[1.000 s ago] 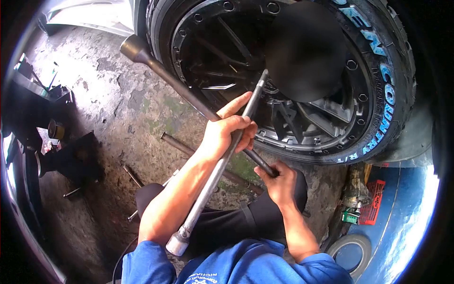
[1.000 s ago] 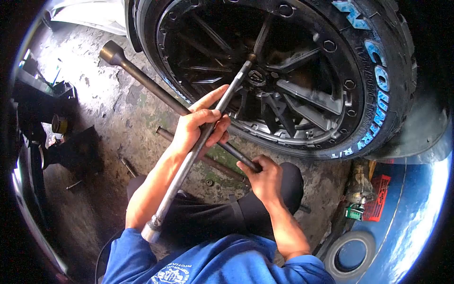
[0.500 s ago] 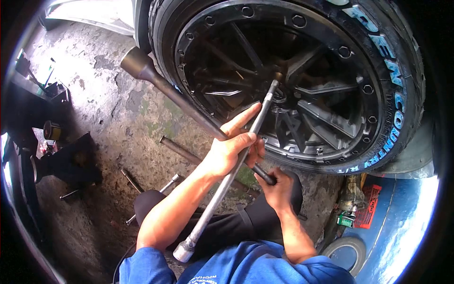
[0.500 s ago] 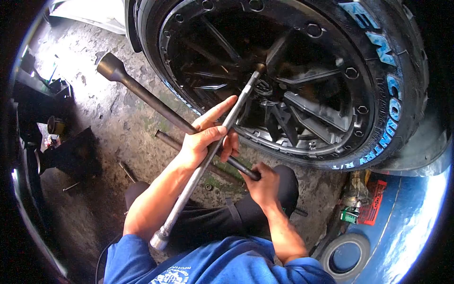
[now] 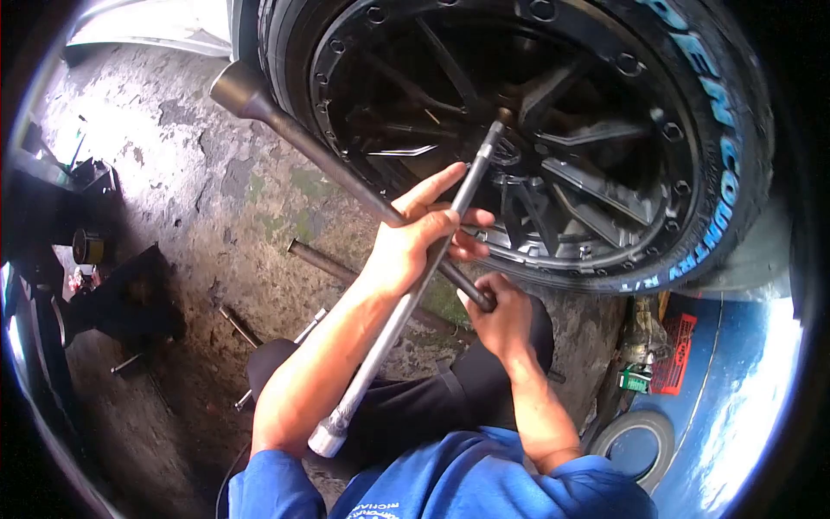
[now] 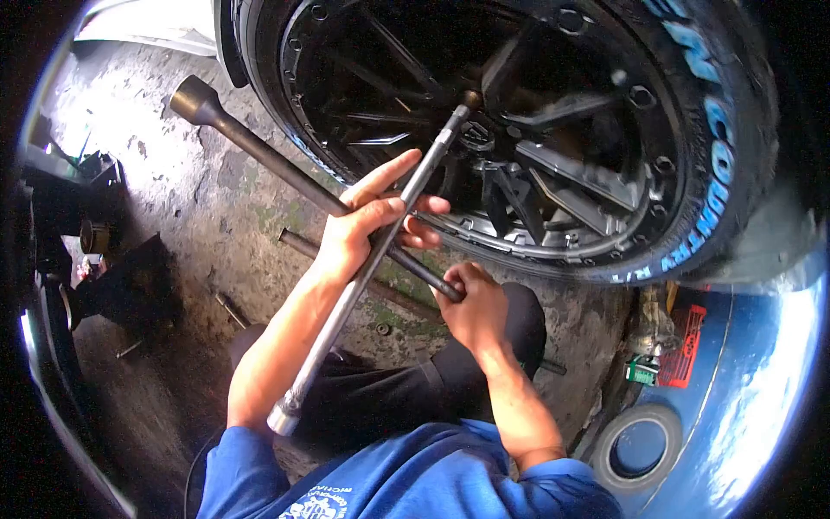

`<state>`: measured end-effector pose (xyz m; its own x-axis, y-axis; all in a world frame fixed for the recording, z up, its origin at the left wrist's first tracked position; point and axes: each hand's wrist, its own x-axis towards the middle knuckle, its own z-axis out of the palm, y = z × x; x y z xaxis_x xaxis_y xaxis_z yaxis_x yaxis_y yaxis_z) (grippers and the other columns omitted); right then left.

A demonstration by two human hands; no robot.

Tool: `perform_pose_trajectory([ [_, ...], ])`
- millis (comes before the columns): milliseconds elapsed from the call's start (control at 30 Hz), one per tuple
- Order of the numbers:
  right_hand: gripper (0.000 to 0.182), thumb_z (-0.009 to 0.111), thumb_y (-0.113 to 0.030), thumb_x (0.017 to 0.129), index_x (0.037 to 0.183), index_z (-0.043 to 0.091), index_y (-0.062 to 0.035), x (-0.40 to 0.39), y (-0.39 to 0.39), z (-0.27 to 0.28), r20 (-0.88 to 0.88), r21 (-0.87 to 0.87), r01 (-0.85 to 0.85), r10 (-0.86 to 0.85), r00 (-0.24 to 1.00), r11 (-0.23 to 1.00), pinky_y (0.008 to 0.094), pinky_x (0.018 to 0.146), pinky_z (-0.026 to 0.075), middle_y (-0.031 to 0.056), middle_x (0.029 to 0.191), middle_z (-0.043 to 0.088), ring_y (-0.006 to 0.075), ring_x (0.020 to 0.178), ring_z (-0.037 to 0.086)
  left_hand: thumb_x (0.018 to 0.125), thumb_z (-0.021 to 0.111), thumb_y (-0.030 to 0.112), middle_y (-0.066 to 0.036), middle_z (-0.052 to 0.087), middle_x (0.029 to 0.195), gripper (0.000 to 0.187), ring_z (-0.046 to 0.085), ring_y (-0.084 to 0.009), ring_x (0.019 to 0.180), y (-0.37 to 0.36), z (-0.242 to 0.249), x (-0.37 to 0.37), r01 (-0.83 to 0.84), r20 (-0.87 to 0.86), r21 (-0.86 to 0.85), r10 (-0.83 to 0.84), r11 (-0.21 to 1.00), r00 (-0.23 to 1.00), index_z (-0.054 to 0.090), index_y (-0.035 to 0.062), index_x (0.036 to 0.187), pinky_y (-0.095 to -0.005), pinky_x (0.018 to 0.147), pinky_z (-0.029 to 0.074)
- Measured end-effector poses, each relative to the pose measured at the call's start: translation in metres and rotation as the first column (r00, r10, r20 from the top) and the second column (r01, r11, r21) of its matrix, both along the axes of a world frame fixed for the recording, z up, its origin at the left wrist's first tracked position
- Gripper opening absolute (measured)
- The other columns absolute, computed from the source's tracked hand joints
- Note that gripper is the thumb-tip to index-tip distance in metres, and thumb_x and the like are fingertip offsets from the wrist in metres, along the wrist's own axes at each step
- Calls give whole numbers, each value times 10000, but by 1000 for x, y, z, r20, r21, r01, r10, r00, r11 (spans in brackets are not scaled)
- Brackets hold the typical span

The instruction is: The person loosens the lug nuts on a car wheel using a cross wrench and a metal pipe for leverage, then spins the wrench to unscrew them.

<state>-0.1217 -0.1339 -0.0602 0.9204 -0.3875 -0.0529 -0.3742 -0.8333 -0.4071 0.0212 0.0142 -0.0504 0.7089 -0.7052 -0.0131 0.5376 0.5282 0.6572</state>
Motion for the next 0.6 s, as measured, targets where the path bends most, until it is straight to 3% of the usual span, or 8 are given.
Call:
perform_pose_trajectory([
  [167,263,742,-210,757,937,587,-98,-10,11,8,85,-5,-14,15,996,1000,417,684,494,86,811,616,305,773,628,860,486,109,-247,621,1127,624,681,-278,798,-1,12,-7,-34,-180,-20,30,999,983,295,-9,1442,-343,750,566],
  [233,253,736,-242,777,921,585,-98,-21,14,-4,153,2,51,-51,987,999,420,674,488,86,802,621,304,759,627,857,503,118,-237,626,1122,611,671,-265,777,-2,12,-10,-48,-235,-44,36,998,971,319,-11,1426,-335,759,556],
  [267,249,727,-275,809,816,573,-80,-24,10,-15,247,-21,68,-61,967,997,407,605,475,93,709,603,317,669,616,851,510,117,-235,625,1126,613,663,-256,762,-4,11,-11,-67,-257,-82,44,994,965,325,-13,1421,-328,752,553],
  [300,249,727,-275,809,816,573,-80,-29,4,-22,249,-21,67,-60,967,998,407,605,475,93,709,603,317,669,616,846,517,116,-232,625,1130,614,655,-246,746,-6,9,-12,-87,-282,-120,51,989,958,330,-14,1416,-320,745,549],
  [367,313,712,-284,840,697,534,-69,-34,-6,-33,193,-124,155,-130,973,980,389,525,446,105,600,556,329,564,587,834,527,106,-227,626,1132,622,643,-231,723,-8,3,-11,-74,-240,-134,40,988,970,334,-16,1413,-304,721,542],
  [400,376,722,-267,840,629,491,-60,-32,-9,-37,298,-149,138,-88,951,979,378,462,414,116,541,511,330,487,550,823,537,96,-222,627,1135,629,632,-215,700,-8,2,-12,-58,-202,-149,27,987,979,337,-17,1409,-288,697,535],
  [533,388,773,-251,794,618,489,-54,-31,-16,-19,418,-184,219,-125,900,958,365,441,413,112,539,511,316,454,530,788,565,52,-191,630,1134,707,530,-134,513,-21,9,-23,-90,-204,-172,54,981,978,308,19,1446,-260,548,483],
  [600,381,776,-255,789,624,496,-56,-29,-19,-19,411,-216,205,-101,906,955,368,448,421,112,548,521,318,463,539,805,570,62,-172,603,1176,727,496,-108,519,-17,10,-18,-25,-135,-188,-1,982,991,289,62,1476,-253,540,461],
])
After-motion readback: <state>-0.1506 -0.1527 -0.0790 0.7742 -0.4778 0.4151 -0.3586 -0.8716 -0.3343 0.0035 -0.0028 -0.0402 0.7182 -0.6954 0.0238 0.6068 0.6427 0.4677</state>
